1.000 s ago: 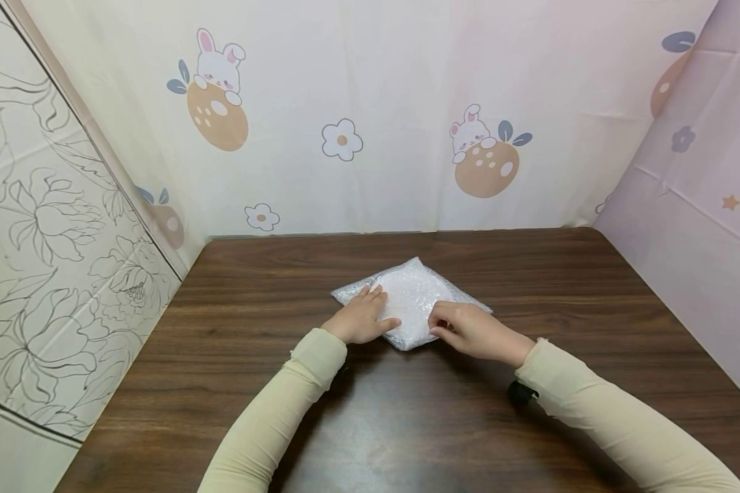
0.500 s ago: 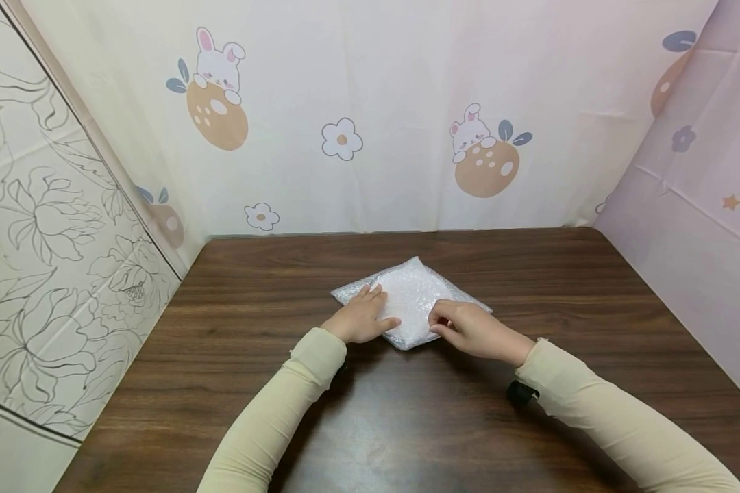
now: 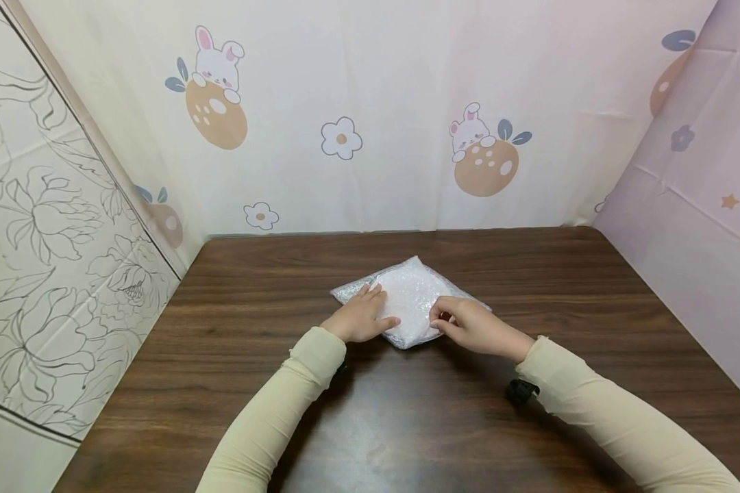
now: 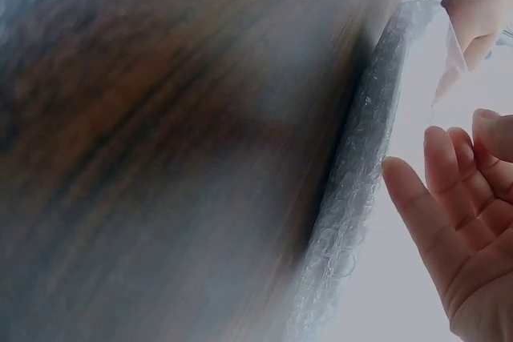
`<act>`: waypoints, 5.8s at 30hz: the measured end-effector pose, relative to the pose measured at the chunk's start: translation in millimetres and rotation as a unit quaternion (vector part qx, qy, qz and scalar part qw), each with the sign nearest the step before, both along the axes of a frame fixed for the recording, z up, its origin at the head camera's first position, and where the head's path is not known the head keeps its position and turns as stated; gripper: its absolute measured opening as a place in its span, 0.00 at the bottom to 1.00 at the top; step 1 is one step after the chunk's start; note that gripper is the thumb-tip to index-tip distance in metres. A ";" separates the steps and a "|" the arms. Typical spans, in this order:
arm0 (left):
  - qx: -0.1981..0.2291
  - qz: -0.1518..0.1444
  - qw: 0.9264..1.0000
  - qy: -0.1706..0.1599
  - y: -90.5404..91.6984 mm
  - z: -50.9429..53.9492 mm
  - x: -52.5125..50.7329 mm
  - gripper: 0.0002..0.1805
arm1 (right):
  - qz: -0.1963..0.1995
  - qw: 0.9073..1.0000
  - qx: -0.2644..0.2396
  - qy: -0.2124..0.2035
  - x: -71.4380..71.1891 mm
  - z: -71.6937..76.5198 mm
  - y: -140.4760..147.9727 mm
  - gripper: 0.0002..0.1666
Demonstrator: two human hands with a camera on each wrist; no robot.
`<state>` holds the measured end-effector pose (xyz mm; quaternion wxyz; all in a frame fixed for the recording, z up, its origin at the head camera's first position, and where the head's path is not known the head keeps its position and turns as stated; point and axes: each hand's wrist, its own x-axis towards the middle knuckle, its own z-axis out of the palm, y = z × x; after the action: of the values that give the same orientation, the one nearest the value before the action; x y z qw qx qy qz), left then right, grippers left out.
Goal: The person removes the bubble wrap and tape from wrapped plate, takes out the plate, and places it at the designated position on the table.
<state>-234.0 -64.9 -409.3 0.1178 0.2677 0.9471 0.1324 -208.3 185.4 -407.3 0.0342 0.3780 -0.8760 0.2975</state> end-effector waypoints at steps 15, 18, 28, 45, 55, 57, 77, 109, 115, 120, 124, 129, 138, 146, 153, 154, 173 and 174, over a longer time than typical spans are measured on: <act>0.006 0.004 1.000 -0.001 -0.9 -1.1 -0.4 0.41 | -0.031 0.994 -0.051 -0.087 -4.4 0.5 2.4 0.06; 0.007 0.006 1.000 -0.004 -0.7 -1.3 -0.2 0.41 | -0.039 0.985 -0.095 -0.141 -7.0 0.3 5.3 0.04; 0.007 0.010 1.000 -0.008 0.0 -0.1 0.8 0.41 | -0.038 0.975 -0.110 -0.188 -12.1 0.5 9.8 0.06; 0.005 0.009 1.000 -0.011 -0.5 -0.2 0.7 0.41 | -0.017 0.982 -0.089 -0.166 -10.1 3.9 17.0 0.03; 0.005 0.007 1.000 -0.010 -0.2 1.1 1.7 0.41 | -0.018 0.978 -0.091 -0.186 -11.1 6.7 19.8 0.02; 0.006 0.006 1.000 -0.010 -0.2 1.8 2.1 0.41 | -0.020 0.980 -0.091 -0.178 -11.6 6.6 20.5 0.03; 0.001 0.008 1.000 -0.007 0.0 -0.1 2.0 0.41 | -0.131 0.977 -0.106 -0.132 -36.9 17.4 31.5 0.18; 0.000 0.007 1.000 -0.014 -0.5 2.0 2.6 0.41 | -0.073 0.981 0.106 -0.143 -46.0 -8.4 31.2 0.43; 0.006 0.007 1.000 -0.021 -2.3 1.7 2.6 0.41 | -0.067 0.979 0.109 -0.157 -45.2 -6.7 31.9 0.43; 0.016 0.016 0.999 -0.027 -3.9 1.3 3.6 0.42 | -0.067 0.978 0.114 -0.159 -45.8 -7.3 31.2 0.43; 0.008 0.025 1.000 -0.013 -5.2 1.1 5.2 0.43 | -0.068 0.977 0.115 -0.163 -46.3 -7.7 31.1 0.43; 0.005 0.027 1.000 0.011 -7.0 1.7 7.0 0.43 | -0.065 0.979 0.120 -0.154 -46.4 -6.1 30.9 0.43; 0.021 0.004 0.999 0.041 -15.2 10.8 11.1 0.43 | -0.062 0.978 0.126 -0.152 -46.2 -4.7 30.4 0.42; 0.030 -0.008 0.998 0.062 -19.2 9.9 12.1 0.41 | -0.063 0.978 0.125 -0.155 -46.0 -3.2 29.6 0.42; 0.032 -0.009 0.994 0.101 -17.7 5.9 8.2 0.32 | -0.065 0.976 0.129 -0.160 -46.2 -1.7 28.8 0.43; 0.032 -0.010 0.993 0.111 -17.6 5.3 7.4 0.31 | -0.065 0.976 0.130 -0.160 -46.4 -1.5 28.7 0.43; 0.159 0.052 0.961 0.221 -24.7 3.1 -12.7 0.12 | -0.062 0.975 0.131 -0.172 -47.2 0.4 29.5 0.43; 0.163 0.058 0.959 0.226 -25.7 3.4 -14.6 0.11 | -0.060 0.975 0.131 -0.170 -47.4 0.2 29.6 0.43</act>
<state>-248.6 -90.6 -406.0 -0.1526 0.2508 0.9284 0.2277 -255.8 215.0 -407.0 -0.1469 0.2697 -0.9215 0.2377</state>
